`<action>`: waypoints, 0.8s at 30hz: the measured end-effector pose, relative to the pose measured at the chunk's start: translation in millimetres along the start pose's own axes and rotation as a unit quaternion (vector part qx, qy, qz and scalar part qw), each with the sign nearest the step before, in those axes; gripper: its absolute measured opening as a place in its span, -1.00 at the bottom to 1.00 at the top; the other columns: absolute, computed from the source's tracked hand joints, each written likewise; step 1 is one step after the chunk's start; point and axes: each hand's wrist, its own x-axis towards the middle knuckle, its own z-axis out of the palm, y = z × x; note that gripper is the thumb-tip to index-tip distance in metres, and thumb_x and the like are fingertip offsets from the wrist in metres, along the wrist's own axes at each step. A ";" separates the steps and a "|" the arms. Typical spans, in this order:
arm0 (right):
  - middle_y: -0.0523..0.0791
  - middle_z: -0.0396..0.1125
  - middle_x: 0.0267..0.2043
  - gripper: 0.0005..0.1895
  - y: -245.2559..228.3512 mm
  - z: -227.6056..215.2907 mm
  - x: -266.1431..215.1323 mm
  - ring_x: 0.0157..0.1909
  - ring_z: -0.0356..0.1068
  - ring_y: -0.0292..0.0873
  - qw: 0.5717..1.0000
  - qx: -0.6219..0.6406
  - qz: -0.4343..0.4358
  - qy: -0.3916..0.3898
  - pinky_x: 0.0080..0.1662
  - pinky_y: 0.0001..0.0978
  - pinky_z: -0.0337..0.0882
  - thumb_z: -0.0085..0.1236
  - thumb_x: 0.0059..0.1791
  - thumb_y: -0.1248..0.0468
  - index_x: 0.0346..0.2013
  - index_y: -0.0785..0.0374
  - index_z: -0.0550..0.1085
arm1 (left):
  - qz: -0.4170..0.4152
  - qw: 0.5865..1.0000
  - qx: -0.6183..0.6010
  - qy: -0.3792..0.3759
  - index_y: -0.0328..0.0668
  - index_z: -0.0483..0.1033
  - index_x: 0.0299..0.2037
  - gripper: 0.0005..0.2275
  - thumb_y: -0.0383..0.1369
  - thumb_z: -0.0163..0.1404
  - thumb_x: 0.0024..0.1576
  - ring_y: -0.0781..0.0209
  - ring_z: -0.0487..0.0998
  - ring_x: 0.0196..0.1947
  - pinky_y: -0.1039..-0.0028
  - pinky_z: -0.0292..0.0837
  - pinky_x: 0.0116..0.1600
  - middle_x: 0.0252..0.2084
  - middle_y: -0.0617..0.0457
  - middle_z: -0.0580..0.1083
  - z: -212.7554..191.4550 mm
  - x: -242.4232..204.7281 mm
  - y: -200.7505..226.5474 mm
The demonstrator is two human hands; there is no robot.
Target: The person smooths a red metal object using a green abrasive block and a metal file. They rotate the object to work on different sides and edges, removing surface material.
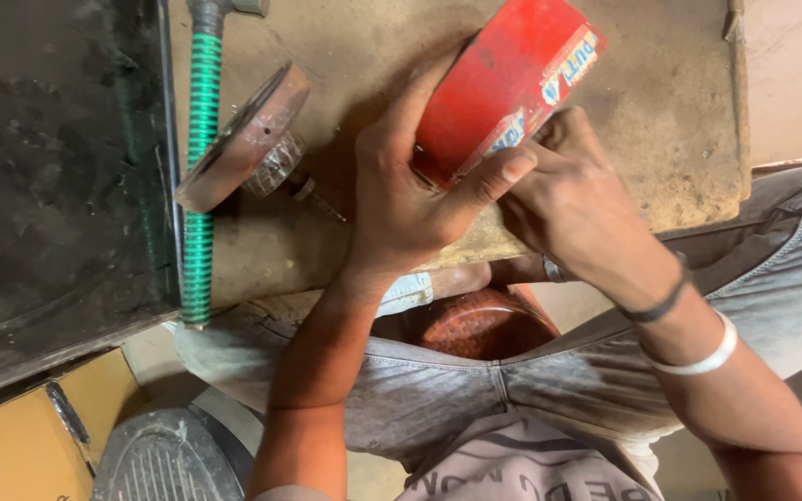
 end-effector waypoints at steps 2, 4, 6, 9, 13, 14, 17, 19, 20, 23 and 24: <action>-0.04 0.48 -0.15 -0.70 -4.8 -3.0 1.8 -0.15 0.30 0.01 1.000 0.018 0.017 -0.012 0.07 0.01 0.30 0.26 -0.11 0.43 -0.07 0.29 0.57 | -0.014 1.000 -0.011 0.001 -0.37 0.32 0.32 -0.35 -0.02 0.24 0.22 0.21 0.65 0.12 0.48 0.58 0.24 0.12 -0.08 0.56 0.4 -0.2 1.5; -0.01 0.47 -0.11 -0.66 -7.4 -3.5 7.0 -0.10 0.25 0.14 0.999 0.019 0.029 0.003 0.03 -0.01 0.30 0.25 -0.13 0.44 -0.06 0.31 0.55 | -0.018 1.000 -0.020 0.004 -0.38 0.32 0.31 -0.36 -0.02 0.23 0.22 0.23 0.66 0.09 0.49 0.60 0.23 0.09 -0.07 0.58 1.1 1.0 1.7; -0.02 0.44 -0.16 -0.67 -7.3 -0.7 8.8 0.04 0.29 0.19 0.999 0.023 -0.004 0.046 0.15 0.05 0.29 0.21 -0.18 0.46 -0.12 0.31 0.53 | -0.004 1.000 -0.016 0.006 -0.38 0.31 0.30 -0.37 -0.03 0.22 0.24 0.24 0.66 0.09 0.50 0.60 0.22 0.09 -0.07 0.57 0.8 0.1 1.4; -0.03 0.43 -0.19 -0.75 2.2 -2.1 5.1 -0.04 0.27 0.12 0.999 0.037 0.021 0.017 0.12 -0.02 0.30 0.22 -0.14 0.44 -0.16 0.28 0.55 | 0.022 1.000 -0.003 0.010 -0.37 0.33 0.29 -0.41 -0.05 0.22 0.26 0.25 0.65 0.07 0.51 0.60 0.20 0.08 -0.07 0.56 0.1 2.4 0.9; 0.02 0.48 0.16 -0.74 20.3 -7.1 -18.1 0.06 0.33 0.04 0.996 0.077 0.032 0.040 0.13 -0.09 0.28 0.13 0.03 0.45 0.02 0.31 0.55 | -0.034 0.998 -0.041 0.016 -0.37 0.38 0.28 -0.43 -0.07 0.24 0.26 0.31 0.69 -0.03 0.55 0.64 0.11 -0.01 -0.02 0.62 -3.0 -2.3 -4.1; 0.02 0.46 0.15 -0.75 23.4 -8.2 -23.5 0.08 0.34 0.04 0.991 0.104 0.044 0.074 0.17 -0.09 0.28 0.10 0.05 0.44 0.03 0.32 0.53 | -0.047 0.996 -0.071 0.024 -0.38 0.37 0.28 -0.43 -0.08 0.24 0.27 0.31 0.67 -0.04 0.55 0.62 0.09 -0.01 -0.03 0.62 -3.6 -4.3 -4.7; 0.04 0.44 0.12 -0.77 21.6 -10.1 -31.7 0.09 0.35 0.05 0.978 0.136 0.080 0.140 0.21 -0.12 0.31 0.03 0.09 0.43 0.03 0.34 0.51 | -0.048 0.995 -0.084 0.029 -0.36 0.37 0.29 -0.47 -0.13 0.22 0.28 0.33 0.68 -0.03 0.56 0.64 0.10 0.00 -0.01 0.61 -3.0 -4.6 -6.1; 0.05 0.46 0.09 -0.77 13.9 -9.0 -28.4 0.03 0.32 0.06 0.981 0.092 0.100 0.141 0.15 -0.17 0.33 0.03 0.09 0.42 0.01 0.38 0.53 | -0.040 0.995 -0.081 0.031 -0.35 0.35 0.31 -0.48 -0.17 0.23 0.29 0.35 0.65 0.00 0.56 0.63 0.15 0.03 0.00 0.60 -3.4 -2.8 -4.6; 0.06 0.46 0.09 -0.78 10.9 -9.6 -26.4 0.04 0.33 0.05 0.978 0.106 0.099 0.149 0.16 -0.18 0.32 0.03 0.11 0.40 0.01 0.38 0.53 | -0.038 0.995 -0.089 0.034 -0.34 0.34 0.32 -0.48 -0.18 0.24 0.30 0.36 0.62 0.01 0.56 0.62 0.18 0.05 0.00 0.59 -2.3 -2.6 -3.4; 0.06 0.44 0.09 -0.79 9.8 -10.5 -25.4 0.09 0.33 -0.01 0.968 0.151 0.104 0.172 0.18 -0.24 0.31 0.01 0.16 0.34 0.02 0.38 0.51 | -0.051 0.992 -0.103 0.044 -0.34 0.34 0.30 -0.48 -0.21 0.23 0.26 0.37 0.60 0.03 0.57 0.57 0.21 0.05 0.02 0.57 -2.6 -3.4 -1.6; 0.07 0.43 0.10 -0.78 10.7 -9.7 -27.8 0.11 0.33 -0.03 0.963 0.168 0.111 0.181 0.18 -0.28 0.31 0.01 0.17 0.32 0.04 0.38 0.50 | -0.055 0.993 -0.097 0.046 -0.34 0.35 0.29 -0.49 -0.22 0.23 0.25 0.38 0.60 0.03 0.58 0.56 0.20 0.04 0.03 0.57 -2.4 -3.9 -1.0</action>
